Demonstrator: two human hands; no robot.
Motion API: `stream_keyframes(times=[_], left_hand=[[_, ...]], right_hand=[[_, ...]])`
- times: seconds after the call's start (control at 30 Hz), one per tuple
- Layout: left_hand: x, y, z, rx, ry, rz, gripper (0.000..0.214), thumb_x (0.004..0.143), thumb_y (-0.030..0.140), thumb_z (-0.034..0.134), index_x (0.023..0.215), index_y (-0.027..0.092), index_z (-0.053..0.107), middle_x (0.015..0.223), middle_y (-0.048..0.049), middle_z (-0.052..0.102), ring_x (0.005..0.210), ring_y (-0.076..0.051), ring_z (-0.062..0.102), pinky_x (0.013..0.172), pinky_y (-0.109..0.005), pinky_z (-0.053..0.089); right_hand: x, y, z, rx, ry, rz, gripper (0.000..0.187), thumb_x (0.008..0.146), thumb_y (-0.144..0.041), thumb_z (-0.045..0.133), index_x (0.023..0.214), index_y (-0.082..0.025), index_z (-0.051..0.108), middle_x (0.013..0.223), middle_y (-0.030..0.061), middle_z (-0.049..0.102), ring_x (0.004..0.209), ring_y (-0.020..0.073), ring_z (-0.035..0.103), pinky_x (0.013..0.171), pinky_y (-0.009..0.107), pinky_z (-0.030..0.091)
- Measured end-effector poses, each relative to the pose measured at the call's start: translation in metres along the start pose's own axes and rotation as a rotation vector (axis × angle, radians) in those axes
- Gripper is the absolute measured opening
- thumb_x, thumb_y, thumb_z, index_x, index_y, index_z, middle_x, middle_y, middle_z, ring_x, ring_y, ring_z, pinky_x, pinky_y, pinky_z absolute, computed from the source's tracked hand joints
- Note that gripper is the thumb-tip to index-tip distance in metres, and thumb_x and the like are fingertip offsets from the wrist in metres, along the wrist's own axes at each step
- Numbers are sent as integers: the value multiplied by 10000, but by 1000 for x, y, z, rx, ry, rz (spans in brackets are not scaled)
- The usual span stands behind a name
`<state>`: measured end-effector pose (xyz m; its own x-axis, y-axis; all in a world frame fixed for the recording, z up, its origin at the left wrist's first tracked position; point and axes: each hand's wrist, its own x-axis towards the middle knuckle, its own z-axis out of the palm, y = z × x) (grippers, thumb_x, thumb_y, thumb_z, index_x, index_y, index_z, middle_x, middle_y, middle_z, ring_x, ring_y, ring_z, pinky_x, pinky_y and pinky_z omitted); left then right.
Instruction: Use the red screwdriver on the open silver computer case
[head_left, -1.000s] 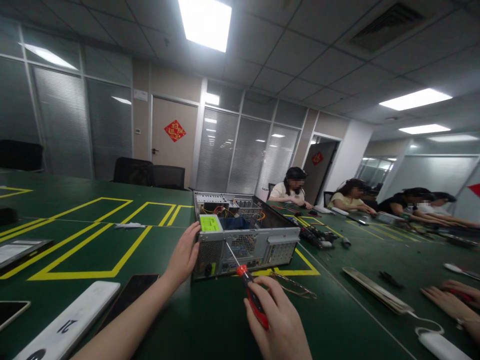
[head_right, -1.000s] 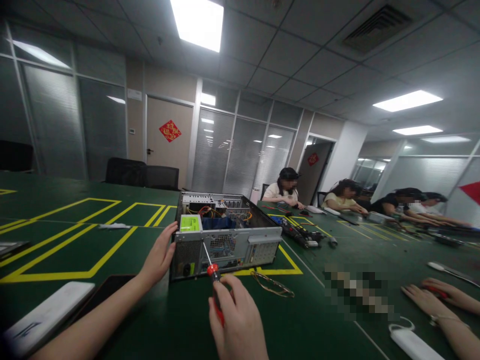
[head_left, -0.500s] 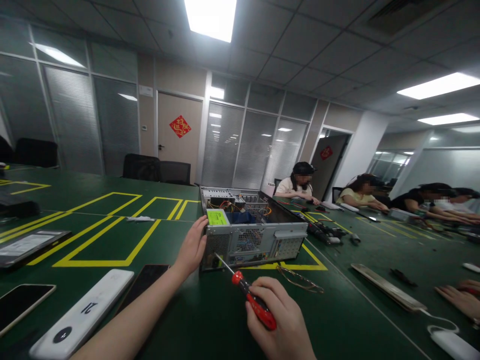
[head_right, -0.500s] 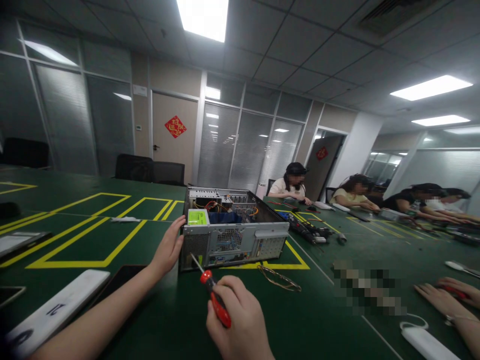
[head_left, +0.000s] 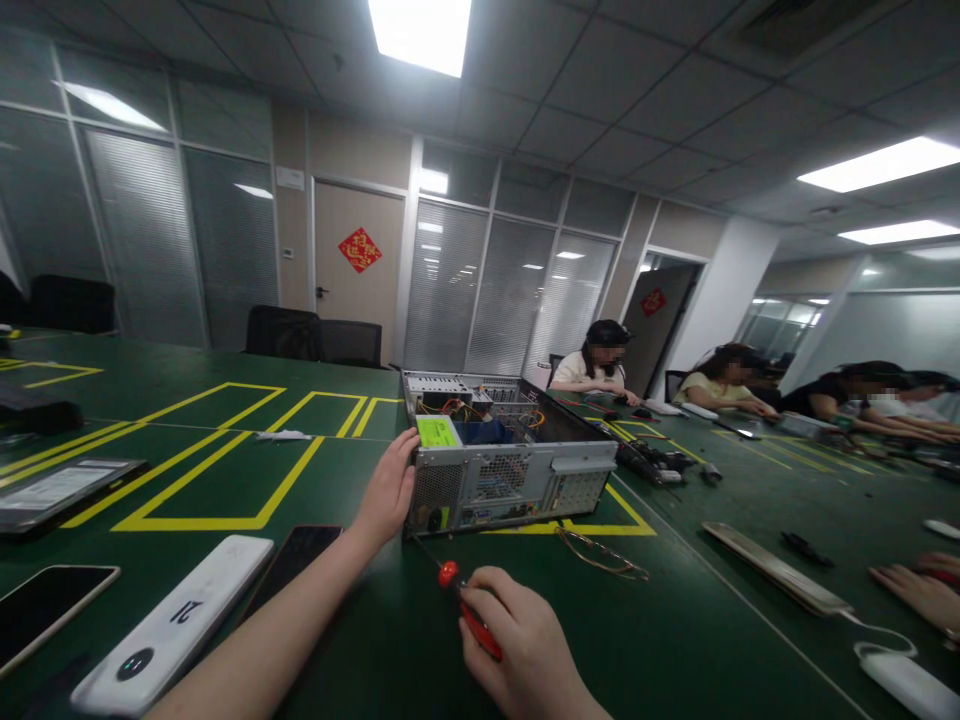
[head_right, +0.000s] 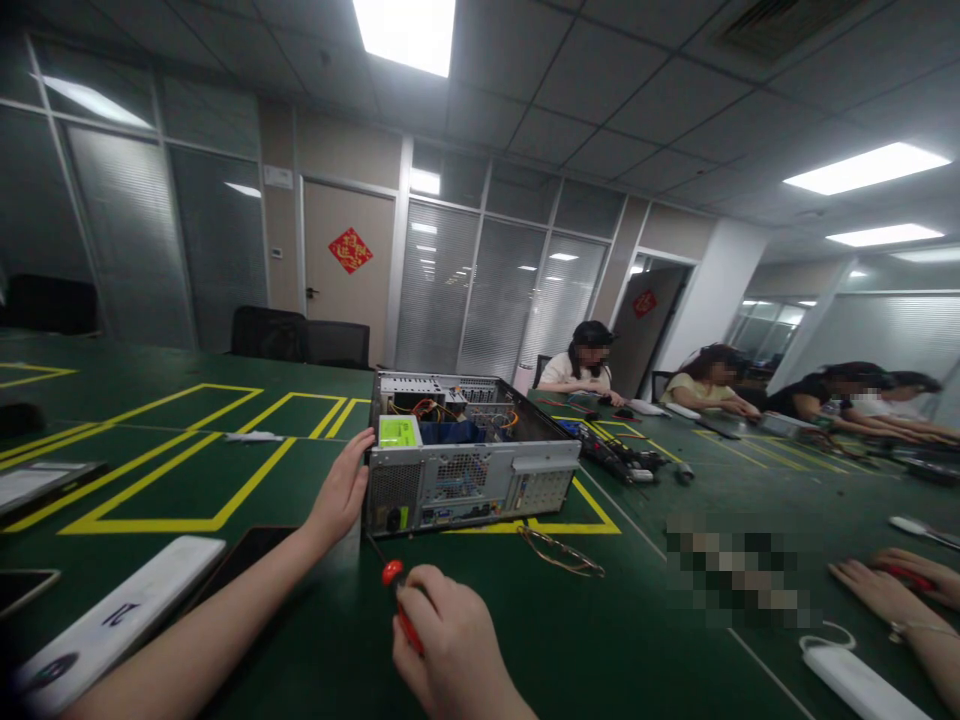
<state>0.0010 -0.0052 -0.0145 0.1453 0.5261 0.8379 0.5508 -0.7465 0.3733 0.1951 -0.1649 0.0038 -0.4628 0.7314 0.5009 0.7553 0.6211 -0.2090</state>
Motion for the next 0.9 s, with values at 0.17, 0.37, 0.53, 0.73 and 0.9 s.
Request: stream_keyframes(times=[0.17, 0.37, 0.53, 0.73, 0.9], left_hand=[[0, -1, 0, 0, 3, -1, 421, 928, 250, 277, 1343, 201, 322, 1398, -107, 369, 1328, -208, 317, 1095, -456, 284], [0, 0, 0, 5, 1, -1, 417, 927, 244, 283, 1339, 197, 327, 1402, -104, 368, 1324, -205, 322, 1096, -437, 287], [0, 0, 0, 4, 5, 2, 412, 927, 238, 284, 1334, 195, 329, 1396, -108, 373, 1319, -207, 330, 1096, -445, 286], [0, -1, 0, 1, 4, 10, 414, 927, 237, 284, 1338, 199, 320, 1398, -108, 368, 1324, -213, 319, 1098, -459, 281], [0, 0, 0, 2, 5, 7, 417, 927, 239, 283, 1342, 202, 316, 1400, -105, 367, 1323, -213, 321, 1096, -456, 286]], right_hand=[[1, 0, 0, -21, -11, 8, 259, 779, -152, 489, 1018, -198, 577, 1017, 96, 620, 778, 184, 590, 650, 295, 450], [1, 1, 1, -3, 8, 14, 245, 784, -152, 494, 1011, -194, 576, 1015, 95, 616, 784, 182, 591, 656, 291, 451], [0, 2, 4, -40, 35, -3, 249, 778, -143, 505, 1014, -196, 565, 1011, 83, 611, 770, 162, 588, 644, 271, 456], [-1, 5, 8, -74, 105, -33, 245, 765, -125, 523, 1001, -189, 549, 1001, 76, 611, 767, 157, 589, 643, 269, 465], [-2, -2, 8, -86, 56, -3, 238, 760, -157, 562, 994, -195, 546, 1013, 69, 609, 756, 154, 591, 629, 260, 468]])
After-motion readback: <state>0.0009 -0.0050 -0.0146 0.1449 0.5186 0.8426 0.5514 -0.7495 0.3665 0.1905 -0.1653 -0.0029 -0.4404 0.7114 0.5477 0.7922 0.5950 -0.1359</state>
